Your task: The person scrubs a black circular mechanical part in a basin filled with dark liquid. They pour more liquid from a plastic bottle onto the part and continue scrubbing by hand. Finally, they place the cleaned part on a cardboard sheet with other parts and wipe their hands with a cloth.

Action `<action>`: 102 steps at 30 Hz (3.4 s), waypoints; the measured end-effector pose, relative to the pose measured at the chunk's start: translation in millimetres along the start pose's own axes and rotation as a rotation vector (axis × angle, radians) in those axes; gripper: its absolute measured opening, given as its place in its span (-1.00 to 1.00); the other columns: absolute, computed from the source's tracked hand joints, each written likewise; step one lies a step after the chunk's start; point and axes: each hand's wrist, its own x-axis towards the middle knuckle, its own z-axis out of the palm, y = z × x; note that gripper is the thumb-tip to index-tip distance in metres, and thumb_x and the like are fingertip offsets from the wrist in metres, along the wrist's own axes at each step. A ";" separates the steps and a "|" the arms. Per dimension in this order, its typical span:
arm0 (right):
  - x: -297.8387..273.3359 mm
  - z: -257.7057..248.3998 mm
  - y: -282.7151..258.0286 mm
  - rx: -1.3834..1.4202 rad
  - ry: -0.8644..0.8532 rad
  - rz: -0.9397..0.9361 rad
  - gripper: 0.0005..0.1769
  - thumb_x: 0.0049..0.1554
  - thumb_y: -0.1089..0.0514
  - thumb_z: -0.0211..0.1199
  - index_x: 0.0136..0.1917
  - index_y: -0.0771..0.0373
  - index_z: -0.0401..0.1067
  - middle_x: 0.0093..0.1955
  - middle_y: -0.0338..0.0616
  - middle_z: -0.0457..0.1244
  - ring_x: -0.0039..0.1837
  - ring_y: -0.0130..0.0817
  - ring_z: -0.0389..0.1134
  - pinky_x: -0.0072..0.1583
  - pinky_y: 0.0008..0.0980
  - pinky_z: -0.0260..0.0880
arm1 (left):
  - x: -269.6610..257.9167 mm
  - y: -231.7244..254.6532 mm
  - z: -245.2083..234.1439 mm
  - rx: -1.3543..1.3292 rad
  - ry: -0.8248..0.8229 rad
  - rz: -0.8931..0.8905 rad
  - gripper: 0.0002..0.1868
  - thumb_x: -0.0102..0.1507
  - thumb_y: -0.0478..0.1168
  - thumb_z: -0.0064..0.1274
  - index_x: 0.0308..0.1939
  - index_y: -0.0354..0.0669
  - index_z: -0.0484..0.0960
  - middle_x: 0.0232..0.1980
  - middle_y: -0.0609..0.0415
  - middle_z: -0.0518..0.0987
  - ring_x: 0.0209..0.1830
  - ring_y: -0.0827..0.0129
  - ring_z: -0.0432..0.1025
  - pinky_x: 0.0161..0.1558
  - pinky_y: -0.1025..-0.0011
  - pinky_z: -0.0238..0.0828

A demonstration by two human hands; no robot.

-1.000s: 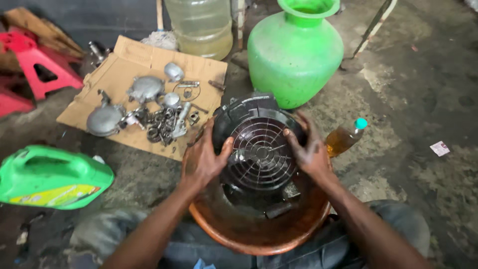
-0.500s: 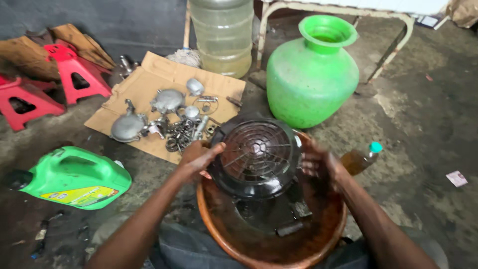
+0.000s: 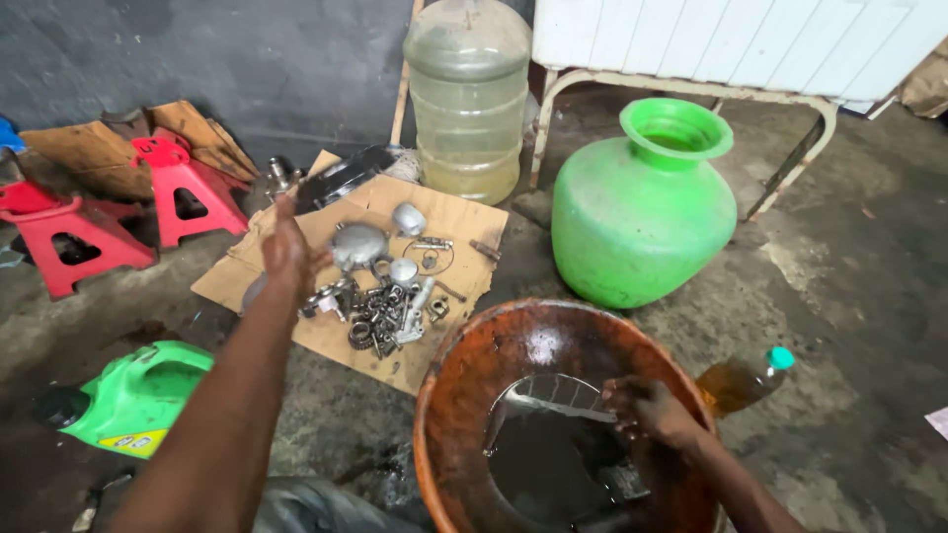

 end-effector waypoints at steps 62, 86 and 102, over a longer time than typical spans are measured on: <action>-58.8 115.1 -39.6 -0.497 0.240 -0.599 -0.69 0.07 0.23 0.33 0.11 0.24 0.57 0.04 0.01 0.48 0.05 -0.22 0.54 0.11 -0.25 0.54 | -236.0 -324.5 68.7 0.190 -0.711 -0.589 -0.68 0.23 -0.45 -0.16 0.04 -0.29 0.52 -0.22 -0.11 0.54 -0.49 0.23 0.53 -0.44 0.28 0.50; -10.1 74.4 63.2 -1.396 0.309 -0.971 -0.06 -0.10 -0.15 0.26 0.41 0.41 0.15 0.24 0.40 0.23 0.22 0.31 0.40 0.17 0.12 0.45 | -279.3 -287.5 106.6 1.694 -1.252 0.685 -0.09 0.40 0.30 -0.51 0.61 -0.21 -0.35 0.69 -0.12 -0.36 0.69 0.00 -0.45 0.56 -0.02 -0.64; -48.3 97.3 71.7 -1.482 -0.182 -0.321 -0.83 0.01 0.19 0.27 -0.07 0.12 0.52 -0.15 0.05 0.40 -0.01 0.06 0.47 0.06 -0.05 0.48 | -270.1 -279.8 37.7 1.512 -1.329 0.910 -0.85 0.10 -0.23 0.20 -0.28 -0.18 0.75 -0.16 -0.21 0.66 -0.09 -0.09 0.58 -0.03 0.07 0.56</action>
